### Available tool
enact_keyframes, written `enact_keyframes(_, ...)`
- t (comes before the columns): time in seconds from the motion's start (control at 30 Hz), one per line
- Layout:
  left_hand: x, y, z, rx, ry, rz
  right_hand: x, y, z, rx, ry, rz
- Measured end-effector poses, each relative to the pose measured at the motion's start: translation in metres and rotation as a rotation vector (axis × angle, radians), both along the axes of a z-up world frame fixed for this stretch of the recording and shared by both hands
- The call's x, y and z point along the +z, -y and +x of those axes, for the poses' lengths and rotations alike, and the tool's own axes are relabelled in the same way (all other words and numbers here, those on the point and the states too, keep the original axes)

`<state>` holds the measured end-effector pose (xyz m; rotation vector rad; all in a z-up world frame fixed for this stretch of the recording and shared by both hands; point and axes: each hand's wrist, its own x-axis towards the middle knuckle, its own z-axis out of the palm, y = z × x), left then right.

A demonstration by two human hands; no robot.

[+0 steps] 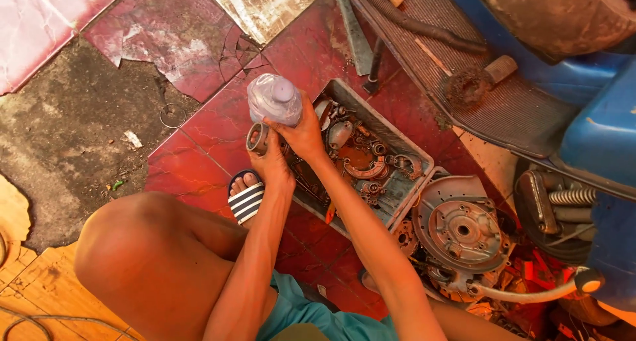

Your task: Cleaning a motorcycle engine piston and other small parts in a tray using solvent and a brush.

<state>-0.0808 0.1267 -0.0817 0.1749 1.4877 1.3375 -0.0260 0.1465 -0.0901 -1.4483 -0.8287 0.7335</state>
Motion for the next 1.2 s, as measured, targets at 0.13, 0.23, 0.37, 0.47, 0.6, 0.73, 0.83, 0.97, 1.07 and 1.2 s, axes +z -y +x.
enact_keyframes(0.13,-0.03,0.009,-0.004,-0.024,-0.054,-0.021,-0.023,0.011,0.001,0.073,-0.064,-0.069)
enact_keyframes(0.23,-0.053,0.016,-0.003,-0.065,-0.113,-0.068,-0.044,0.026,0.014,0.198,-0.075,-0.198)
enact_keyframes(0.37,-0.056,0.026,-0.008,-0.197,-0.12,-0.152,-0.003,0.054,0.03,0.298,-0.048,-0.134)
enact_keyframes(0.47,-0.014,0.042,0.005,-0.321,-0.089,-0.183,-0.026,0.102,0.052,0.247,0.147,-0.224)
enact_keyframes(0.6,0.029,0.065,0.017,-0.624,-0.118,-0.261,-0.063,0.187,0.072,0.551,0.687,-0.446)
enact_keyframes(0.73,-0.042,0.086,0.012,-0.657,-0.098,-0.29,-0.059,0.23,0.055,0.858,0.724,-0.797)
enact_keyframes(0.83,-0.047,0.1,0.018,-0.737,-0.131,-0.294,-0.094,0.253,0.049,0.772,0.793,-0.707)
enact_keyframes(0.97,-0.035,0.106,0.02,-0.815,-0.118,-0.289,-0.078,0.254,0.043,0.407,0.762,-0.576)
enact_keyframes(1.07,-0.053,0.113,0.025,-0.864,-0.136,-0.257,-0.051,0.255,0.045,0.06,0.639,-0.434)
enact_keyframes(1.2,-0.012,0.117,0.035,-0.896,-0.124,-0.233,0.001,0.256,0.053,-0.365,0.486,-0.237)
